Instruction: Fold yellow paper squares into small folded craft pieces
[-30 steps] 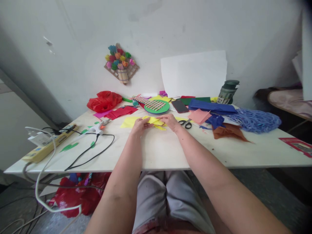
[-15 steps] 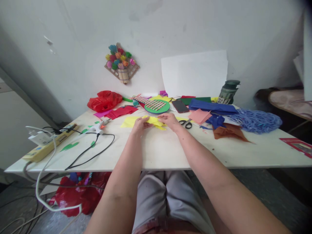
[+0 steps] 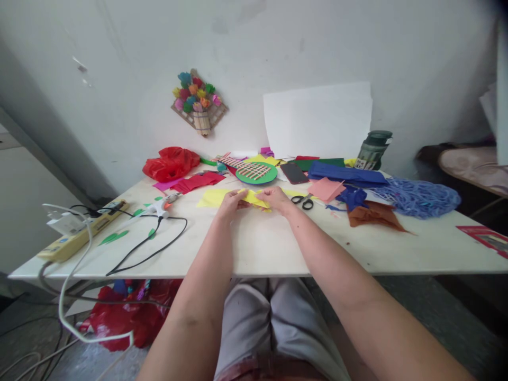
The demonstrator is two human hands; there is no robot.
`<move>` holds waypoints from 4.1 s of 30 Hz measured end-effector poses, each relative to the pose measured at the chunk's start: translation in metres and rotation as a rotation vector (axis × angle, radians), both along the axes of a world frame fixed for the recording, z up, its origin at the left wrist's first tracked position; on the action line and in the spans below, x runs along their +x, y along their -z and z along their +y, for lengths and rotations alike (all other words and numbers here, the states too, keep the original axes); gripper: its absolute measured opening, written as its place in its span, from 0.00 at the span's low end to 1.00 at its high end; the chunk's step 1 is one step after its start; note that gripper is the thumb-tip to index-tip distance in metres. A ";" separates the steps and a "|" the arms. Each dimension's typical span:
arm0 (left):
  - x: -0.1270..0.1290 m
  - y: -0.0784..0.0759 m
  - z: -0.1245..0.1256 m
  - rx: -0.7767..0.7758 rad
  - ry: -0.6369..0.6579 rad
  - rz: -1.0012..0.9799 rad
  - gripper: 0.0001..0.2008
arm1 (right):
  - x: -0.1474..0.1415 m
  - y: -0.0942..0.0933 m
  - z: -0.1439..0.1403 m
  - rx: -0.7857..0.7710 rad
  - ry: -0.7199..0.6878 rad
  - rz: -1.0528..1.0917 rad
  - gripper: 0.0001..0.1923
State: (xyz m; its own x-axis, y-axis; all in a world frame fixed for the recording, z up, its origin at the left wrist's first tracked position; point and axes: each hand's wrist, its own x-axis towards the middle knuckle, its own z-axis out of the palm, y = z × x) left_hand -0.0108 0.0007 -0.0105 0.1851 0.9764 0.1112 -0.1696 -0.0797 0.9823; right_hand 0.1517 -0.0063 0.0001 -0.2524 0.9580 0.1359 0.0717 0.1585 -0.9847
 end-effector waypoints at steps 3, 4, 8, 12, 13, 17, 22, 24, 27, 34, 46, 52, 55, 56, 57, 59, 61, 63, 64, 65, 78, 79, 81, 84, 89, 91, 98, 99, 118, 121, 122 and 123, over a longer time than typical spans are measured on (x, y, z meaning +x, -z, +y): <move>-0.001 -0.001 0.000 0.044 -0.036 -0.004 0.16 | 0.001 0.000 0.001 -0.006 -0.006 -0.022 0.08; -0.002 -0.001 0.000 0.057 -0.054 -0.007 0.15 | 0.002 0.000 0.001 -0.008 -0.018 -0.026 0.09; -0.001 -0.002 0.000 0.080 -0.131 -0.018 0.15 | 0.003 0.000 0.001 -0.026 -0.065 -0.019 0.09; 0.000 -0.003 -0.002 0.080 -0.137 -0.019 0.15 | 0.002 -0.002 -0.002 -0.011 -0.060 -0.020 0.08; 0.001 -0.004 -0.002 0.073 -0.116 -0.022 0.15 | 0.002 -0.002 -0.002 -0.003 -0.064 -0.028 0.08; 0.001 -0.005 -0.005 0.044 0.012 -0.007 0.16 | 0.002 -0.001 -0.001 0.018 -0.108 -0.058 0.09; 0.000 -0.002 -0.003 0.069 -0.004 0.027 0.14 | 0.003 -0.001 -0.001 0.047 -0.150 -0.062 0.10; 0.001 0.000 -0.002 0.075 -0.028 0.045 0.14 | 0.002 -0.001 -0.001 0.060 -0.146 -0.070 0.11; 0.002 0.001 -0.001 0.087 -0.045 0.088 0.14 | 0.001 0.001 0.000 0.083 -0.119 -0.067 0.11; 0.002 -0.001 -0.005 0.057 0.009 0.139 0.15 | 0.001 0.002 0.000 0.107 -0.100 -0.076 0.10; 0.004 -0.004 -0.004 0.162 -0.103 0.222 0.16 | 0.004 -0.004 -0.001 0.064 -0.048 -0.079 0.07; 0.001 -0.006 -0.008 0.033 0.046 0.193 0.18 | 0.007 0.000 0.003 0.059 -0.053 -0.085 0.10; 0.000 -0.005 -0.008 0.047 0.042 0.169 0.18 | 0.009 0.002 0.006 0.043 -0.102 -0.028 0.12; 0.000 -0.005 -0.008 0.056 0.030 0.157 0.18 | 0.009 0.002 0.006 0.038 -0.116 -0.014 0.13; 0.000 -0.005 -0.008 0.065 0.019 0.146 0.18 | 0.009 0.002 0.006 0.034 -0.122 -0.006 0.14; 0.000 -0.005 -0.008 0.074 0.006 0.133 0.19 | 0.010 0.002 0.006 0.029 -0.108 -0.004 0.16; 0.000 -0.005 -0.008 0.066 0.015 0.137 0.20 | 0.010 0.001 0.005 0.029 -0.086 -0.001 0.17; -0.001 -0.006 -0.008 0.051 0.028 0.148 0.21 | 0.010 0.000 0.004 0.035 -0.078 0.007 0.18; -0.001 -0.006 -0.008 0.044 0.027 0.153 0.21 | 0.010 -0.001 0.004 0.040 -0.078 0.009 0.18; -0.001 -0.006 -0.008 0.041 0.021 0.157 0.21 | 0.010 -0.001 0.004 0.044 -0.080 0.010 0.19; 0.002 -0.004 -0.007 0.139 -0.025 0.148 0.19 | 0.007 -0.002 0.000 -0.019 -0.061 -0.014 0.19; 0.002 -0.004 -0.007 0.134 -0.021 0.151 0.19 | 0.007 -0.002 0.000 -0.018 -0.061 -0.016 0.19; 0.002 -0.004 -0.008 0.127 -0.019 0.150 0.19 | 0.006 -0.002 0.000 -0.013 -0.057 -0.024 0.20; 0.003 -0.005 -0.009 0.132 -0.034 0.142 0.19 | 0.004 -0.002 -0.001 -0.016 -0.047 -0.035 0.21; 0.004 -0.005 -0.009 0.113 -0.043 0.157 0.18 | 0.004 -0.003 -0.003 -0.024 -0.041 -0.040 0.20; 0.003 -0.004 -0.008 0.108 -0.041 0.148 0.17 | 0.006 -0.004 -0.002 -0.018 -0.062 -0.031 0.17; 0.000 -0.003 -0.005 0.093 -0.005 0.075 0.15 | 0.012 -0.003 0.001 -0.017 -0.099 0.039 0.10; 0.000 -0.003 -0.005 0.086 0.011 0.070 0.16 | 0.013 -0.003 0.002 -0.020 -0.091 0.047 0.11; -0.002 -0.007 -0.009 0.029 0.122 -0.032 0.17 | 0.016 0.001 0.010 -0.042 -0.061 0.237 0.15; -0.002 -0.008 -0.010 0.022 0.147 -0.091 0.17 | 0.016 0.001 0.010 -0.031 -0.081 0.274 0.16; -0.003 -0.008 -0.010 0.019 0.159 -0.112 0.17 | 0.017 0.001 0.010 -0.028 -0.087 0.285 0.16; -0.003 -0.009 -0.011 0.015 0.172 -0.132 0.17 | 0.017 0.001 0.011 -0.025 -0.092 0.294 0.16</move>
